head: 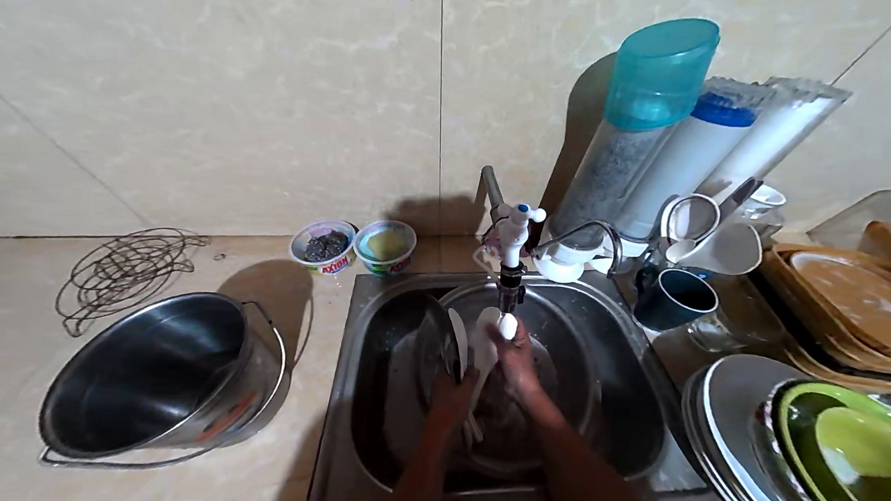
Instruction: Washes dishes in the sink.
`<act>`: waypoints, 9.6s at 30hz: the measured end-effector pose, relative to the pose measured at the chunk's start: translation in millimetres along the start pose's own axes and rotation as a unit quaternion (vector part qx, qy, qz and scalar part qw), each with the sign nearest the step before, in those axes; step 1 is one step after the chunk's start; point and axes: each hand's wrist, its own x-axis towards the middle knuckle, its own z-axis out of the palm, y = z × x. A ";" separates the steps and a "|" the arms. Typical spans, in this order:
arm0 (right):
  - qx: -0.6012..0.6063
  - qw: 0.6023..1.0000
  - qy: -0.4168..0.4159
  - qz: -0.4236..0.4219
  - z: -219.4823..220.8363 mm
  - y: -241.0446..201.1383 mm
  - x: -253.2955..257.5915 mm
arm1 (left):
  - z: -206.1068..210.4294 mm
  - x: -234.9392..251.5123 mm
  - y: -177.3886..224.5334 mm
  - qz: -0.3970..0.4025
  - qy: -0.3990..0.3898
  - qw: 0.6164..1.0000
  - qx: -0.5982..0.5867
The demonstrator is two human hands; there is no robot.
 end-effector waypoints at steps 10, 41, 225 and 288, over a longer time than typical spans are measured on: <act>0.069 0.988 0.081 0.111 6.3 -11.6 7.5 | -1.3 -2.8 8.9 0.005 -0.011 0.999 0.041; -0.661 0.665 -0.300 0.174 -13.4 7.7 -6.3 | -11.2 5.2 13.9 0.022 0.151 0.982 -0.114; -0.523 0.824 -0.037 0.216 -23.0 19.2 1.1 | -0.9 1.8 12.6 0.059 0.114 0.992 -0.011; 0.065 0.993 0.079 0.059 -2.6 -23.7 -5.7 | 3.3 -0.7 9.8 0.027 -0.021 0.966 0.256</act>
